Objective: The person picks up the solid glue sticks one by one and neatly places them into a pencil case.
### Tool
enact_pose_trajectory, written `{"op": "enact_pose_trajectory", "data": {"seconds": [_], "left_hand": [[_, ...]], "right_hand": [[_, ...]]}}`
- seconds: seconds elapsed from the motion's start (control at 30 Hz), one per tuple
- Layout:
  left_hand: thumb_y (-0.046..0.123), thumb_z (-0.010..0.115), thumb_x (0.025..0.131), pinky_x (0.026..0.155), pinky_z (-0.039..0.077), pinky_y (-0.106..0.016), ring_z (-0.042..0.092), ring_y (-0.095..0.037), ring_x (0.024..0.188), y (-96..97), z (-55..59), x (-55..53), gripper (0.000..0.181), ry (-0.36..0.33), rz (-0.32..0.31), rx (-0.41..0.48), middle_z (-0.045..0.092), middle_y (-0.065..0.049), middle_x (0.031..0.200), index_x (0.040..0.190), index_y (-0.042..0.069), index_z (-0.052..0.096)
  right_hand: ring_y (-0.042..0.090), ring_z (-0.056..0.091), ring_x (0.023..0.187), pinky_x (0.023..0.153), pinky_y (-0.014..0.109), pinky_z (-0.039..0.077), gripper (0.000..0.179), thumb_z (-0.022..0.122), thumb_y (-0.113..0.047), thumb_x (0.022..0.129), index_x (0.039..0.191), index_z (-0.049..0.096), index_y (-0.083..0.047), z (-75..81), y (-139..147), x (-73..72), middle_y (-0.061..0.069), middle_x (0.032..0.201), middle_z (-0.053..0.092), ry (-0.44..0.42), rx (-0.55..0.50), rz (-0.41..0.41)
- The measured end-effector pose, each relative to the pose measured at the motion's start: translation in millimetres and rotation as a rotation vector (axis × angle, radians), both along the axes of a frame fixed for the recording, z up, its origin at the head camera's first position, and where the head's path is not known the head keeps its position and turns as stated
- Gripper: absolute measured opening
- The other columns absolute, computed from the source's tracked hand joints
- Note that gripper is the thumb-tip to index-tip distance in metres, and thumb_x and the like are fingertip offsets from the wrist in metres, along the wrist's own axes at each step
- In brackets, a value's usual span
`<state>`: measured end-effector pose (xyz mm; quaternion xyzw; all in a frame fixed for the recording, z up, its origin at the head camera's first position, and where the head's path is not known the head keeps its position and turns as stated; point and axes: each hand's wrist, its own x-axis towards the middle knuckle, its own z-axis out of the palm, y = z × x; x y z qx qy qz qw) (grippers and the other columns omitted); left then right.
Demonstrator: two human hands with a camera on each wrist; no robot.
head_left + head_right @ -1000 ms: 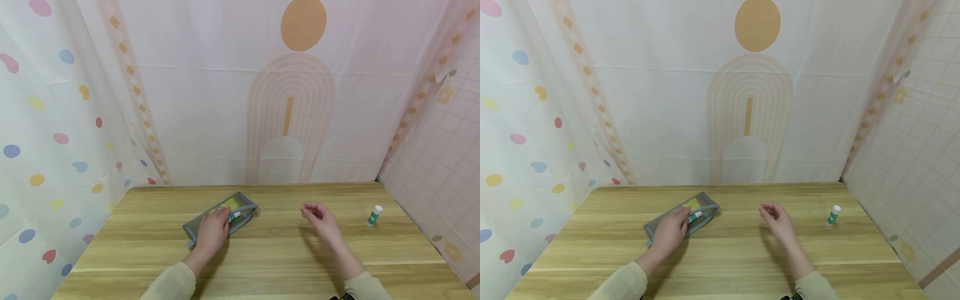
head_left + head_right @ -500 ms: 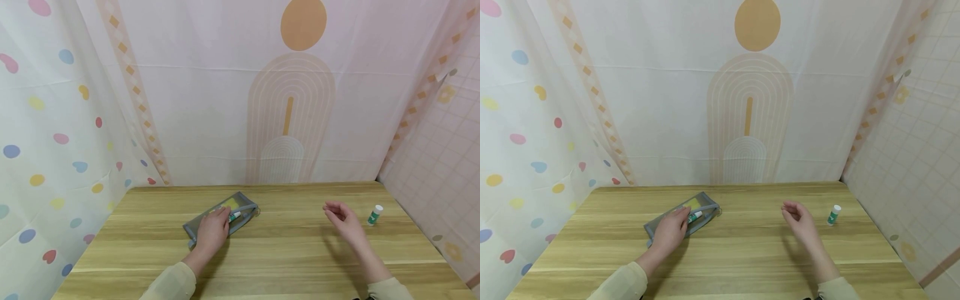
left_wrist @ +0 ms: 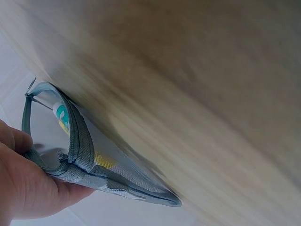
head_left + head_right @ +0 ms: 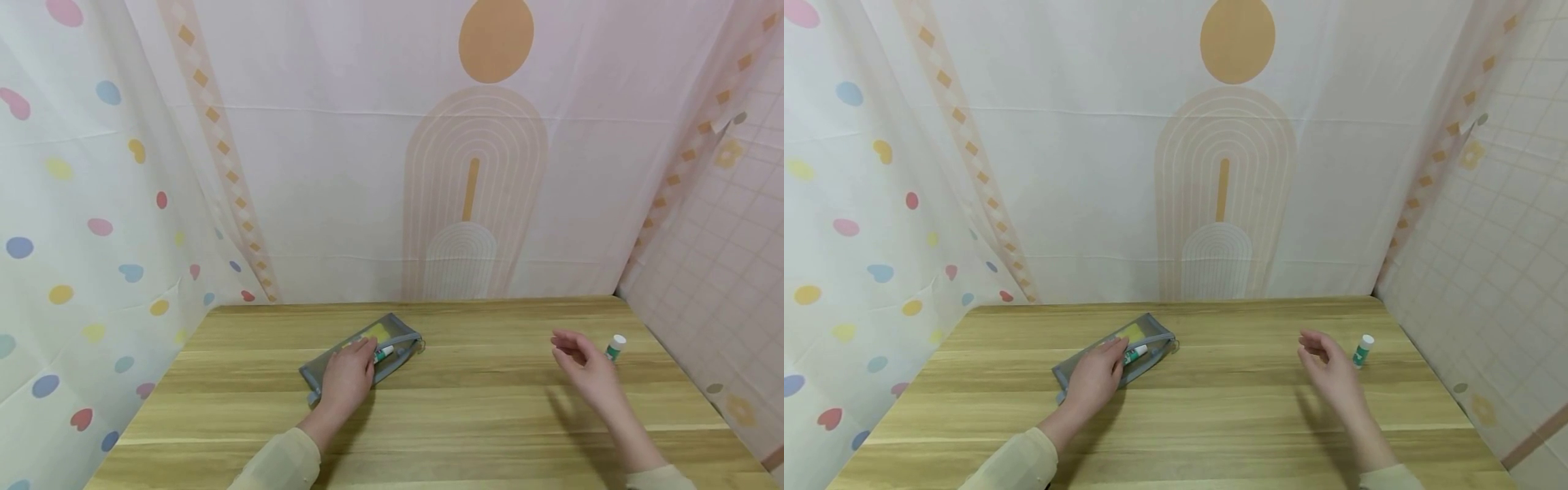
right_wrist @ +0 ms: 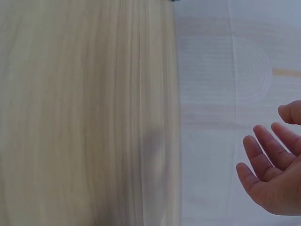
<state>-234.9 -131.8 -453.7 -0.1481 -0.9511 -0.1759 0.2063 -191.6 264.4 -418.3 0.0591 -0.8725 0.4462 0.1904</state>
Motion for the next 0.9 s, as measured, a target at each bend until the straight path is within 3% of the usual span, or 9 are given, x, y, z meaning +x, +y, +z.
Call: {"op": "enact_pose_trajectory", "data": {"seconds": [0.4,0.73,0.9], "left_hand": [[0.006,0.065,0.093,0.091,0.047,-0.066,0.064,-0.038,0.111,-0.1,0.1,-0.5,0.032,-0.003,0.005,0.006,0.067,-0.017,0.122,0.124,0.002,0.068],[0.006,0.064,0.093,0.092,0.049,-0.064,0.063,-0.039,0.112,-0.2,-0.8,-1.0,0.032,-0.013,0.0,0.013,0.066,-0.018,0.123,0.125,0.002,0.067],[0.006,0.064,0.093,0.091,0.049,-0.063,0.063,-0.039,0.111,-0.6,-1.9,-1.6,0.032,-0.004,-0.004,0.016,0.066,-0.018,0.122,0.124,0.002,0.067]], "right_hand": [[-0.004,0.055,0.098,0.086,-0.001,0.031,0.03,0.067,0.001,0.091,0.119,0.063,0.006,-8.2,20,4.1,0.023,0.112,0.068,0.178,0.16,-0.057],[-0.024,0.04,0.097,0.084,-0.001,0.029,0.03,0.066,0.002,0.09,0.12,0.063,0.005,-6.6,43,14.3,0.026,0.111,0.067,0.2,0.163,-0.153],[-0.025,0.037,0.098,0.083,0.003,0.03,0.029,0.065,-0.006,0.094,0.121,0.063,0.002,-4.9,54,20.4,0.024,0.113,0.067,0.159,0.163,-0.235]]}}
